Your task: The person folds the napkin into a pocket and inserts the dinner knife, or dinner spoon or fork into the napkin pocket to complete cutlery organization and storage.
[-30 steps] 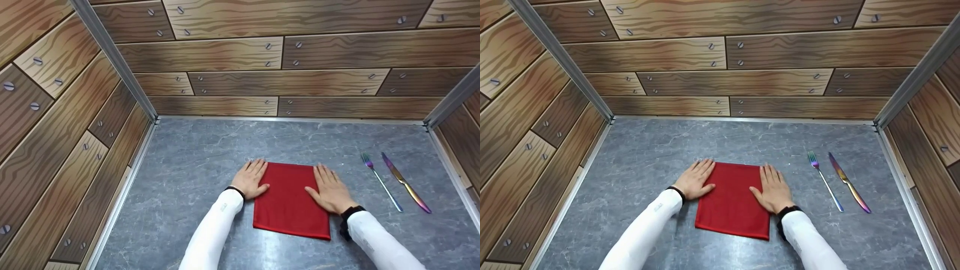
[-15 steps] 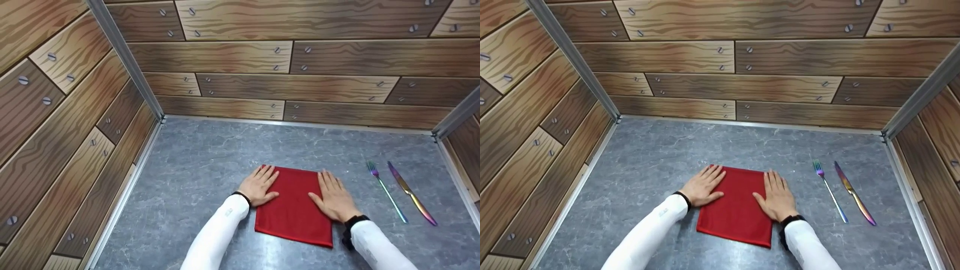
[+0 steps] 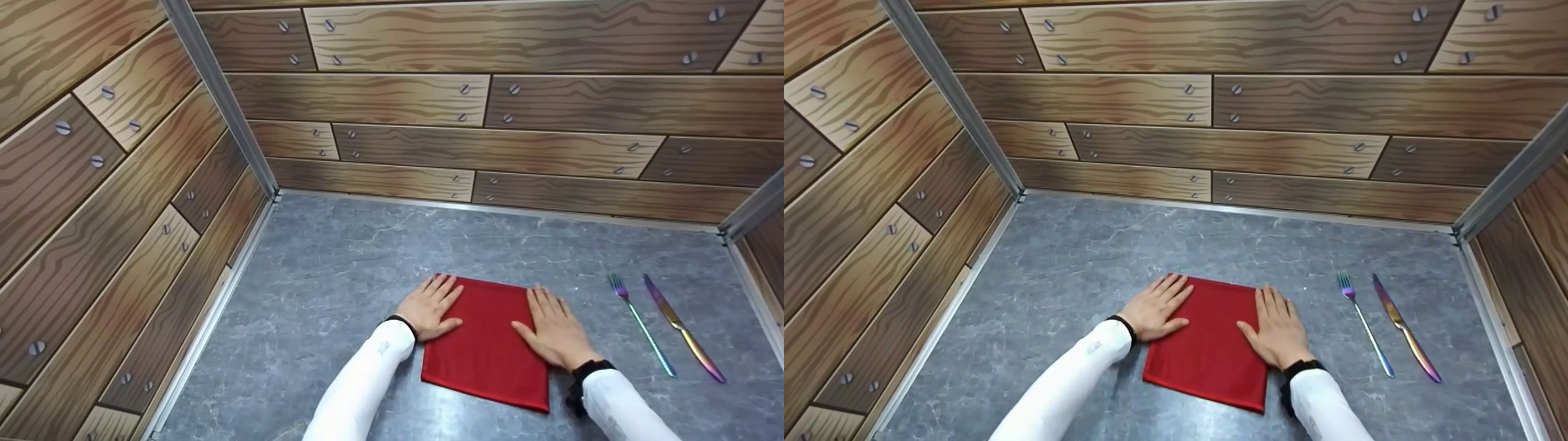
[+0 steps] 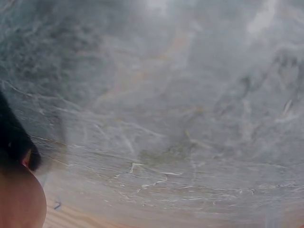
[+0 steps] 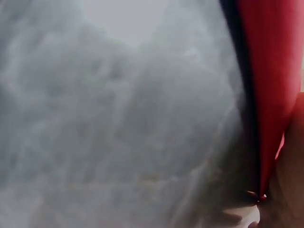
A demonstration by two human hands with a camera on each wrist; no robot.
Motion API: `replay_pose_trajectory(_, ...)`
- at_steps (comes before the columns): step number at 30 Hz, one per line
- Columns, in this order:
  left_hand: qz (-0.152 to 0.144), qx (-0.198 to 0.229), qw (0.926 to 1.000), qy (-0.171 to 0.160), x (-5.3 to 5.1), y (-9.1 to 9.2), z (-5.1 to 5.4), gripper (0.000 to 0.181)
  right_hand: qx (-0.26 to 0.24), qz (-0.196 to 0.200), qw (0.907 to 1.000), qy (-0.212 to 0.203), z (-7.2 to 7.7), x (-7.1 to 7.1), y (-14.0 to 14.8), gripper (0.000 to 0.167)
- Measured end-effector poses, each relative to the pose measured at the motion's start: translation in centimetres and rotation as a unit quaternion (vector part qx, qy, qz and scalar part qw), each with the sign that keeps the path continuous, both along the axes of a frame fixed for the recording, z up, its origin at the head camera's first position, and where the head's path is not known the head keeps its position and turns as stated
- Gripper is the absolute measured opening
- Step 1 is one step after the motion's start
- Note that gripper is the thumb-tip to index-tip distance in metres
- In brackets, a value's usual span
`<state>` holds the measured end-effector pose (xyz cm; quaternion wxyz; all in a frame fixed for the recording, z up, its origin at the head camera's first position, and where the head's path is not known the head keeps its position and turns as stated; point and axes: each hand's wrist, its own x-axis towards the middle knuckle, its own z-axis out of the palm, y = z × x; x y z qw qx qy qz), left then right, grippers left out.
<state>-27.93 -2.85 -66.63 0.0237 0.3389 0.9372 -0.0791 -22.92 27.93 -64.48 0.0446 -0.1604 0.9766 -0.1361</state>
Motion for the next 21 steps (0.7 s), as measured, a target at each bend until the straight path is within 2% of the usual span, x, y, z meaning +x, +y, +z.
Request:
replay_pose_trajectory(4,0.002,-0.002,1.0000,-0.002,-0.1,0.1,0.3,0.078,-0.004,0.005,0.9999,0.015,0.8,0.2,-0.3,0.086)
replay_pose_trajectory(8,-0.005,0.006,0.9999,-0.013,-0.2,0.4,0.3,0.078,0.001,0.010,0.9999,0.008,1.3,1.3,-0.7,0.088)
replay_pose_trajectory(15,-0.004,0.001,1.0000,0.003,-0.2,0.4,0.0,0.078,0.006,0.007,0.9999,0.014,0.2,2.9,-1.0,0.090)
replay_pose_trajectory(21,-0.003,0.012,0.9999,-0.003,-0.1,-0.3,0.0,0.078,0.004,0.005,0.9999,0.010,-0.6,2.9,-1.1,0.088)
